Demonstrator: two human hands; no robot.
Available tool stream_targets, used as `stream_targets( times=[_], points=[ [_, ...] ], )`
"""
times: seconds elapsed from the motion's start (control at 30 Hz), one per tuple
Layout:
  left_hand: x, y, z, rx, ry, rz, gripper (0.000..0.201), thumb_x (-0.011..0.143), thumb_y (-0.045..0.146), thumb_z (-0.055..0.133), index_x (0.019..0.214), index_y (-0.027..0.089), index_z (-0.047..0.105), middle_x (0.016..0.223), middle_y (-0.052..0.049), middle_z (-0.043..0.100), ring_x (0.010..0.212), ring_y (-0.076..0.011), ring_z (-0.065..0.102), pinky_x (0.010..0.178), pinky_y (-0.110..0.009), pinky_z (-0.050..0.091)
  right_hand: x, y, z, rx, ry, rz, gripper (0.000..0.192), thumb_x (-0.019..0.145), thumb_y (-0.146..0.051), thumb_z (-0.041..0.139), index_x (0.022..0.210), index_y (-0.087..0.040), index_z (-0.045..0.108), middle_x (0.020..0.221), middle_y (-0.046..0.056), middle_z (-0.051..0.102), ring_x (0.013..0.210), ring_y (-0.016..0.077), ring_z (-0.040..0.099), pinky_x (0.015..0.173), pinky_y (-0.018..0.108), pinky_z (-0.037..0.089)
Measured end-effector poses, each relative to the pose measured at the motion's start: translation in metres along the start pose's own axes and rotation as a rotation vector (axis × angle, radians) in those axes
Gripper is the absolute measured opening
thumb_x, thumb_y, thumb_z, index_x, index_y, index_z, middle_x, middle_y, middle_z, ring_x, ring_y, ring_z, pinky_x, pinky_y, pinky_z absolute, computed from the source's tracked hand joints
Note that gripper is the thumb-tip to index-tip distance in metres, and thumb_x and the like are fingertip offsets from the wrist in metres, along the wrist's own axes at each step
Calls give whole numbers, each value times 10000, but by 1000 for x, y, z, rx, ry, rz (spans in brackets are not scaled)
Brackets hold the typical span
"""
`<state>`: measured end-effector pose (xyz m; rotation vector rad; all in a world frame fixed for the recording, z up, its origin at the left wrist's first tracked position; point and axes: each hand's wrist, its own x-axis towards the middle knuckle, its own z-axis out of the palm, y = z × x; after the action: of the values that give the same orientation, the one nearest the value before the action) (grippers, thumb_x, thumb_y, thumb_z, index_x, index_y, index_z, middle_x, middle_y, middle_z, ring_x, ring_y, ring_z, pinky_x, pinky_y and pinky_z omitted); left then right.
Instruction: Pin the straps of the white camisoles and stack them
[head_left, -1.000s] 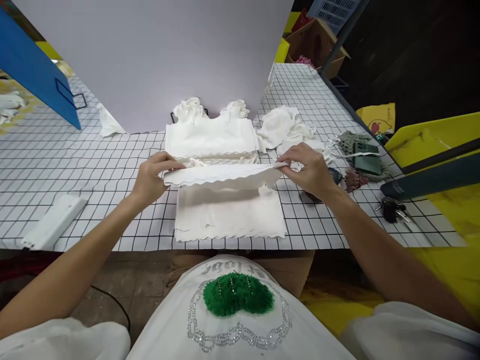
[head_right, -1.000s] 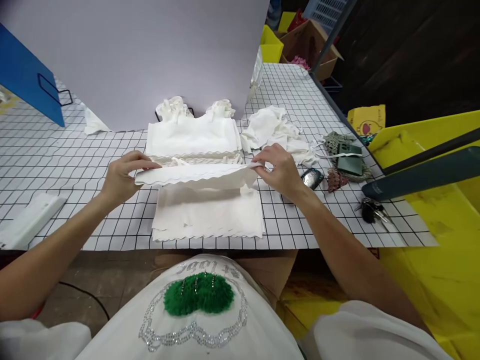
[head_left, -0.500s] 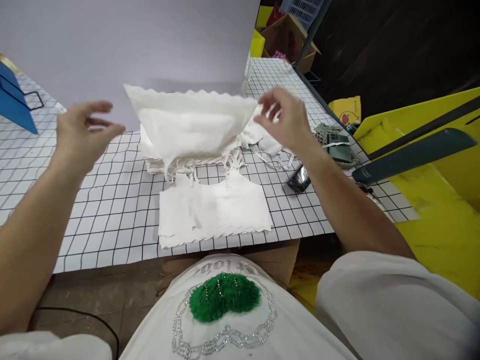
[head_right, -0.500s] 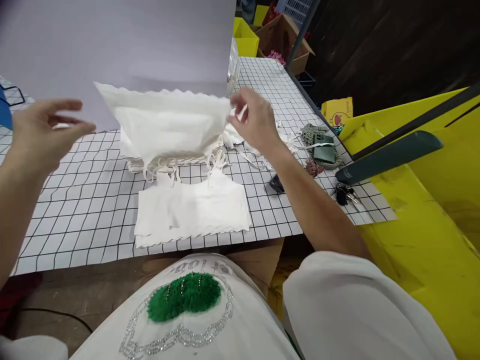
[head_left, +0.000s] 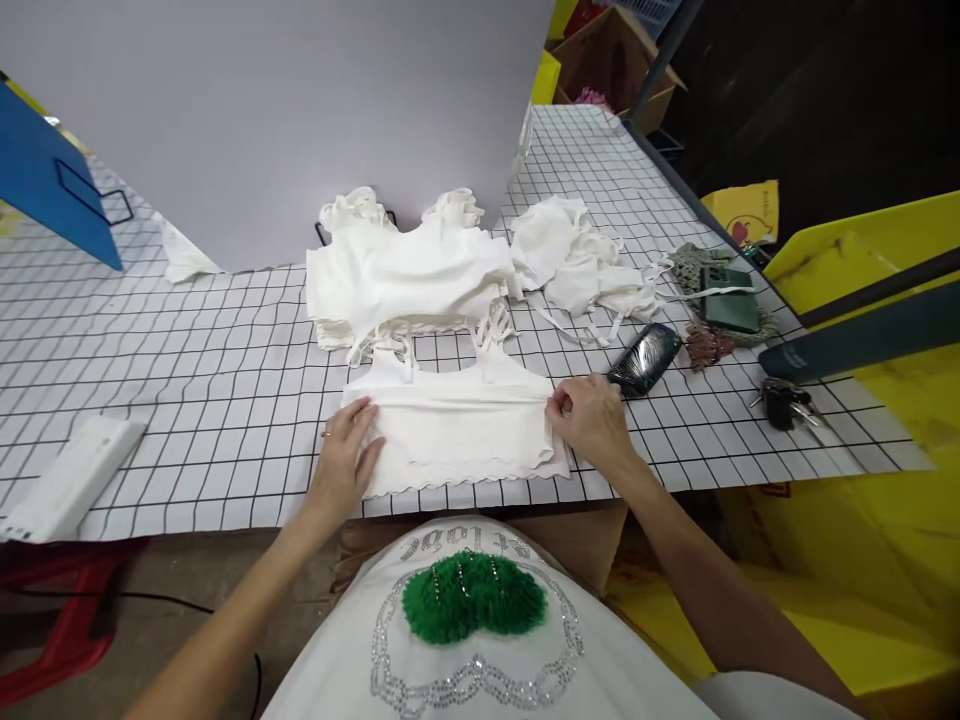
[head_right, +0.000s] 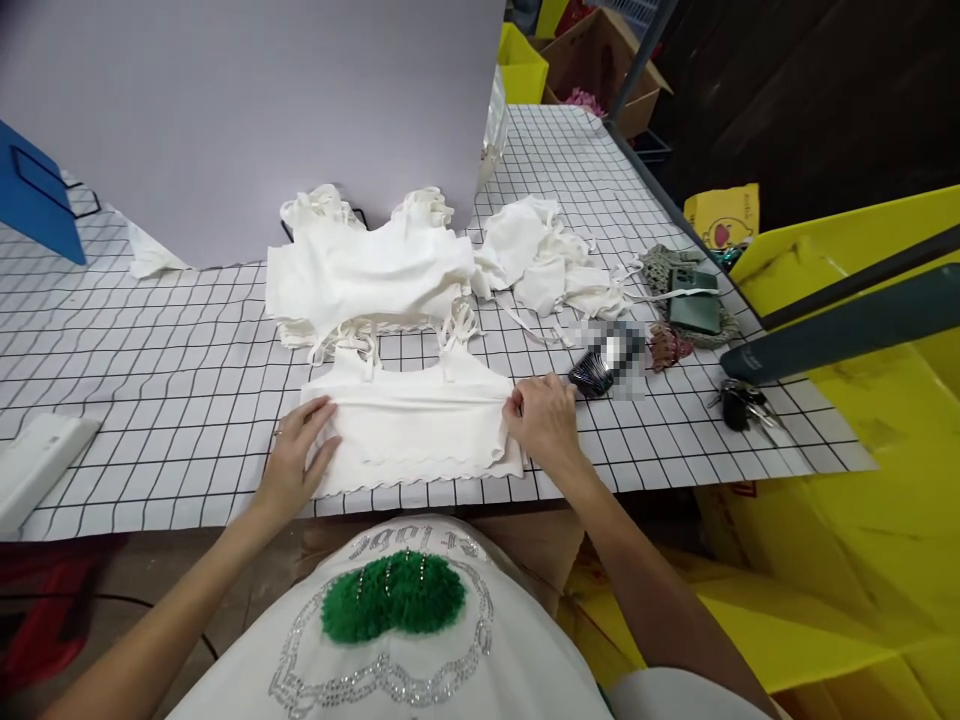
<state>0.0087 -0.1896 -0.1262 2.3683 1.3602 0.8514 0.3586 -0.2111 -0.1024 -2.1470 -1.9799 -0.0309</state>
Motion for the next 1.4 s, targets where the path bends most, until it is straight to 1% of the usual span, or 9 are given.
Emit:
stream_targets(
  times=[0.1,0.23,0.33,0.5,0.67,0.87,0.97,1.13,1.4],
  points=[
    [-1,2,-1,83,-66,82,565,1002,281,495,1543,261,331,1536,-171,425,1477,-349,343,1165,-581,365,-11,-20,-2,-41,95,-53,255,962,-270,467,1060,-141,664,1108,189,700,1060,380,602,993,618,387],
    [-5,6,-7,181,-235,161,691,1009,359,509,1607,299,166,1652,-149,261,1546,-358,163,1208,-642,220,-45,-43,6,-18,28,-380,649,1026,-510,347,1548,-126,310,1577,195,389,1460,358,345,1148,631,282],
    [-11,0,-16,124,-251,217,622,1002,336,541,1567,284,287,1635,-151,294,1538,-357,197,1192,-621,277,-68,-28,14,-16,10,-388,718,1029,-554,320,1590,-123,197,1597,210,350,1491,360,295,1123,667,285],
    [-17,-11,-24,-23,-87,273,258,945,200,638,1201,223,611,1189,-113,641,1178,-271,586,980,-450,501,-78,8,14,107,205,-407,355,1007,-322,527,1317,-163,591,1211,174,662,1185,306,588,1065,582,396],
    [-16,-3,-28,17,-77,312,107,956,121,583,1001,199,640,945,-55,700,952,-219,629,895,-404,482,-74,10,8,167,347,-456,183,940,-89,568,1048,-175,689,855,68,655,865,203,610,1043,513,440],
    [-24,5,-37,147,-178,338,425,962,337,619,1343,154,573,1422,-195,569,1357,-357,489,1086,-549,401,-84,8,2,101,157,-493,584,1006,-378,486,1519,-120,377,1409,228,564,1336,375,493,1129,663,235],
    [-22,-4,-44,127,-220,336,398,1010,284,533,1402,217,539,1442,-116,586,1403,-304,471,1166,-564,336,-82,13,3,30,73,-508,653,1032,-452,393,1592,-158,232,1528,196,468,1442,381,380,1142,673,171],
    [38,-30,-53,4,128,49,197,964,316,610,1112,232,710,1111,-62,750,1057,-226,688,932,-405,555,-28,11,-11,142,257,-494,465,1041,-325,420,1488,-198,420,1452,162,560,1405,342,446,1088,592,329],
    [179,-54,-43,-106,217,-183,254,890,391,589,953,193,735,1027,-94,743,837,-227,666,818,-395,551,130,-56,-28,508,235,-479,190,943,-239,560,1018,-183,724,1026,111,748,1021,281,662,941,468,498]
  ],
)
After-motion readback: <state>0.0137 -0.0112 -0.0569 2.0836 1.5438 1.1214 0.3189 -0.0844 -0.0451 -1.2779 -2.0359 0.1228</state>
